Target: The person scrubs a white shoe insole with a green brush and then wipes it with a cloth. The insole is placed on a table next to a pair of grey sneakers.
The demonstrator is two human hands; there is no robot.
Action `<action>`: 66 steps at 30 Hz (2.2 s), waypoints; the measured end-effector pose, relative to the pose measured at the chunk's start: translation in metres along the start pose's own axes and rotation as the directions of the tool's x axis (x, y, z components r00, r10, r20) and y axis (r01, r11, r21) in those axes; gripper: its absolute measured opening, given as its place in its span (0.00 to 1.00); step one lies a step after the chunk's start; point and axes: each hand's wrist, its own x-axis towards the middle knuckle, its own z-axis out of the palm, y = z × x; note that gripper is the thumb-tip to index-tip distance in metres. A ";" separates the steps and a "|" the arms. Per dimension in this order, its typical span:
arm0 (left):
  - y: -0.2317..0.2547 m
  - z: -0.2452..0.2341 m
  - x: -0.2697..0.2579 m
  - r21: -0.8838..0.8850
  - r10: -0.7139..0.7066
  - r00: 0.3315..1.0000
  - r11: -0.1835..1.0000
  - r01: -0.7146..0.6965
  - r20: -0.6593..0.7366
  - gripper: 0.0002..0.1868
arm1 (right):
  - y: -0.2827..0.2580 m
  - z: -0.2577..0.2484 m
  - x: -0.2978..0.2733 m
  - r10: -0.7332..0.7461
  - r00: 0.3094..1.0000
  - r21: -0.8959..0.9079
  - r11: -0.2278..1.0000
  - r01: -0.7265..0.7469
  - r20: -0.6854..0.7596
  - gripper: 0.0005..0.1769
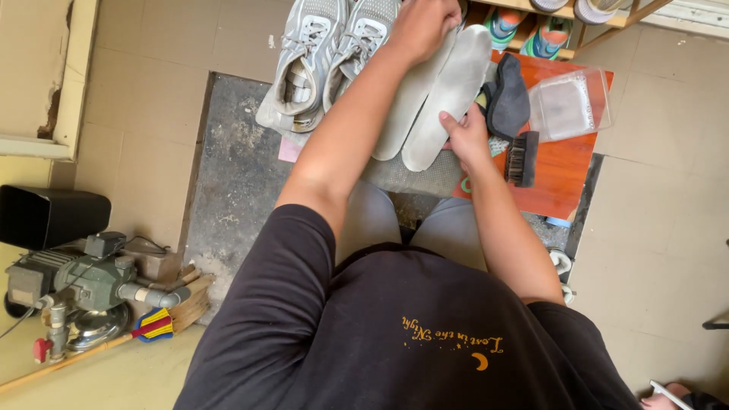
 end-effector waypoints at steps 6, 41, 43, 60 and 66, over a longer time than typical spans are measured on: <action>-0.015 0.023 0.000 0.111 -0.225 0.968 0.971 0.213 0.111 0.09 | -0.019 -0.005 -0.002 -0.012 0.998 -0.527 0.849 0.044 0.064 0.27; 0.170 0.023 -0.189 0.272 0.039 0.994 0.960 -0.066 0.105 0.27 | -0.028 -0.165 -0.038 -0.610 0.508 0.278 0.435 0.856 -0.609 0.32; 0.173 0.033 -0.190 0.250 0.040 0.995 0.966 -0.063 0.097 0.26 | -0.034 -0.194 -0.070 -0.458 0.681 0.506 0.456 0.732 -0.571 0.30; 0.198 0.072 -0.178 0.129 -0.175 0.961 0.980 0.150 0.214 0.18 | 0.133 -0.209 -0.062 -0.382 0.718 0.029 0.872 0.488 -0.582 0.30; 0.198 0.082 -0.158 0.057 -0.290 0.882 0.955 0.290 0.370 0.17 | 0.104 -0.171 -0.058 -0.452 0.684 -0.112 0.870 0.481 -0.573 0.28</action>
